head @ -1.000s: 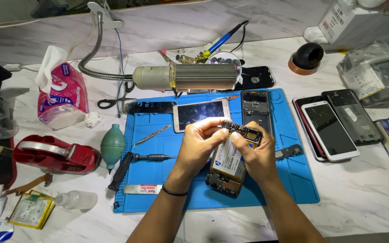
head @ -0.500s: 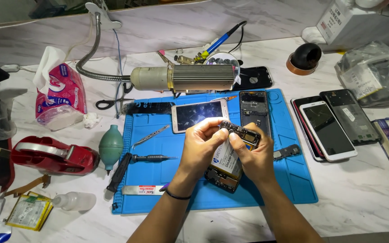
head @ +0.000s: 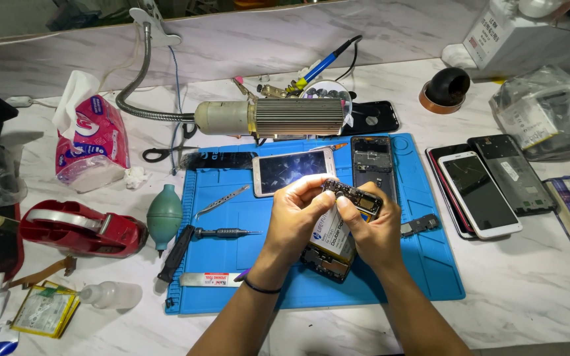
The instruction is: A person is disassembling a smartphone, carefully disconnecting ribbon cables and removing internal components on a repair mat.
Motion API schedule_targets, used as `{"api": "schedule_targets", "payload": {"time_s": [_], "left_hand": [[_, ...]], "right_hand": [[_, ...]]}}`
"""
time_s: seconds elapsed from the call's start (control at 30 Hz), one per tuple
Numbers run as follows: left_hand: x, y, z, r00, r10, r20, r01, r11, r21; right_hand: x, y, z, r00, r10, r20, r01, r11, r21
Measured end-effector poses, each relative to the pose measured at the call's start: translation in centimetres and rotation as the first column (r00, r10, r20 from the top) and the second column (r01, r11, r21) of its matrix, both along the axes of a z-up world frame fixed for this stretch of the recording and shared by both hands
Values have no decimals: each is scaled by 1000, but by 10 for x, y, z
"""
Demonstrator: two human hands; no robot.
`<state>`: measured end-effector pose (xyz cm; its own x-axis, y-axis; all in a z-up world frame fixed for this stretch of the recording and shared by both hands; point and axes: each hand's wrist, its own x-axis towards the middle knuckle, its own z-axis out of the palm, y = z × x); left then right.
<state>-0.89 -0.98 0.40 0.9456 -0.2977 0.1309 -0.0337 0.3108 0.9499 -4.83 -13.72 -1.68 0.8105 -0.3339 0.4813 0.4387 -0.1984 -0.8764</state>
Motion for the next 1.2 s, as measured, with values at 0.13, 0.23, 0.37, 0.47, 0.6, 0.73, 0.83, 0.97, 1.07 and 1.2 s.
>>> {"api": "schedule_targets", "payload": {"time_s": [0.13,0.23,0.37,0.47,0.6,0.73,0.83,0.97,1.07,1.2], "left_hand": [[-1,0,1,1000,8,1,-8,1000,-3],[-1,1,0,1000,15,2,-15,1000,5],[1,1,-4,1000,12,12,-12,1000,16],[0,1,-2,1000,7,23,-8,1000,20],[4,2,-8,997,25,68,-30,998,60],[-4,9,15,956,121,269,-172,969,176],[-2,10,13,779,230,584,-395,903,171],[-3,11,14,599,111,793,-439,873,210],[1,13,9,551,86,830,-461,860,217],[2,13,13,501,81,862,-483,852,201]], "right_hand": [[1,1,-2,1000,-2,9,2,1000,10],[0,3,2,1000,13,6,-13,1000,15],[0,0,-2,1000,18,1,-18,1000,18],[0,-1,-2,1000,21,-5,-21,999,29],[2,-2,-1,999,40,5,-40,998,54],[-1,1,11,999,45,1,-45,994,101],[1,-3,9,999,48,-4,-47,989,138],[1,-5,11,999,53,-6,-52,990,134],[1,-4,11,998,58,0,-57,991,122],[0,-4,20,998,68,-5,-67,992,108]]}}
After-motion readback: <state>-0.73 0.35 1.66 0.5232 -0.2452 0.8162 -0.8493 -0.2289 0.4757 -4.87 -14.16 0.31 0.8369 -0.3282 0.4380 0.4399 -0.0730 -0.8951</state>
